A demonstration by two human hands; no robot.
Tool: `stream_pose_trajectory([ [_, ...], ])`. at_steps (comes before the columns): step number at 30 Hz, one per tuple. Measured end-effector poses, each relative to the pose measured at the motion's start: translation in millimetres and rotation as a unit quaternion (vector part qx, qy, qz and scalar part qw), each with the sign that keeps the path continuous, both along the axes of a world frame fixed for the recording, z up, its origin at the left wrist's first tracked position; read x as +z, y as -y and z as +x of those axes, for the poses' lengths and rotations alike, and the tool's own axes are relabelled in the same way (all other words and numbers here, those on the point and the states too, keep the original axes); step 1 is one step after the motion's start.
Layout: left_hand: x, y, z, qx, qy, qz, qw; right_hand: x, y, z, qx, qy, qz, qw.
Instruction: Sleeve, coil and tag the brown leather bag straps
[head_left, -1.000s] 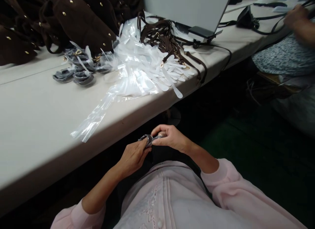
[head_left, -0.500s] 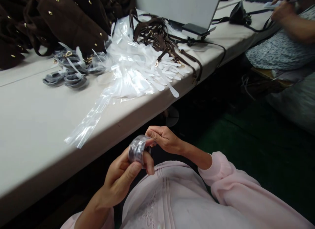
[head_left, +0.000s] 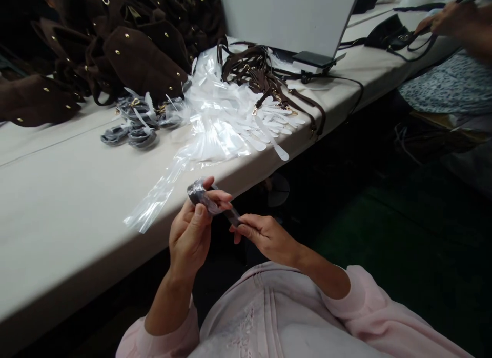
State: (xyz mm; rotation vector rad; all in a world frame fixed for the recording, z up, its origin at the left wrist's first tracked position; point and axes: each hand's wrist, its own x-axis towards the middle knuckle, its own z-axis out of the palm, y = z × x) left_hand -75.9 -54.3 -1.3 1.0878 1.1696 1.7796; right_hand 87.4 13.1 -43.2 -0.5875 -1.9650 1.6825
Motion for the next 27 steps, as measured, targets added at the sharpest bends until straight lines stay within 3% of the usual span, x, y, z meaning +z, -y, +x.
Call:
stream_pose_trajectory([
  [3, -11.3, -2, -2, -0.007, -0.069, -0.031, 0.997, 2.2, 3, 3, 0.058, -0.031, -0.135, 0.989],
  [5, -16.0, -1, -3, -0.014, -0.174, -0.045, 0.984, 3.1, 5, 4, 0.078, -0.053, -0.205, 0.974],
  [7, -19.9, 0, -4, -0.016, -0.307, -0.046, 0.950, 5.0, 5, 5, 0.089, -0.073, -0.253, 0.961],
  [10, -26.8, 0, -9, -0.005, -0.504, -0.010, 0.863, 9.9, 0, 9, 0.083, -0.087, -0.282, 0.952],
  [14, -40.2, -1, -15, 0.006, -0.669, 0.035, 0.743, 15.3, -10, 20, 0.049, -0.001, -0.230, 0.972],
  [18, -60.3, 5, -14, -0.033, -0.732, 0.015, 0.681, 15.3, -14, 26, -0.047, 0.123, -0.012, 0.991],
  [20, -71.5, 12, -12, -0.066, -0.736, -0.012, 0.674, 13.4, -15, 27, -0.046, 0.169, 0.099, 0.980],
  [22, -80.2, 19, -10, -0.101, -0.721, -0.040, 0.685, 10.4, -16, 27, -0.016, 0.193, 0.155, 0.969],
  [24, -83.3, 27, -10, -0.144, -0.683, -0.064, 0.713, 6.0, -20, 29, 0.019, 0.201, 0.175, 0.964],
  [27, -75.3, 37, -8, -0.247, -0.589, -0.122, 0.759, -3.7, -29, 31, 0.078, 0.201, 0.183, 0.959],
])
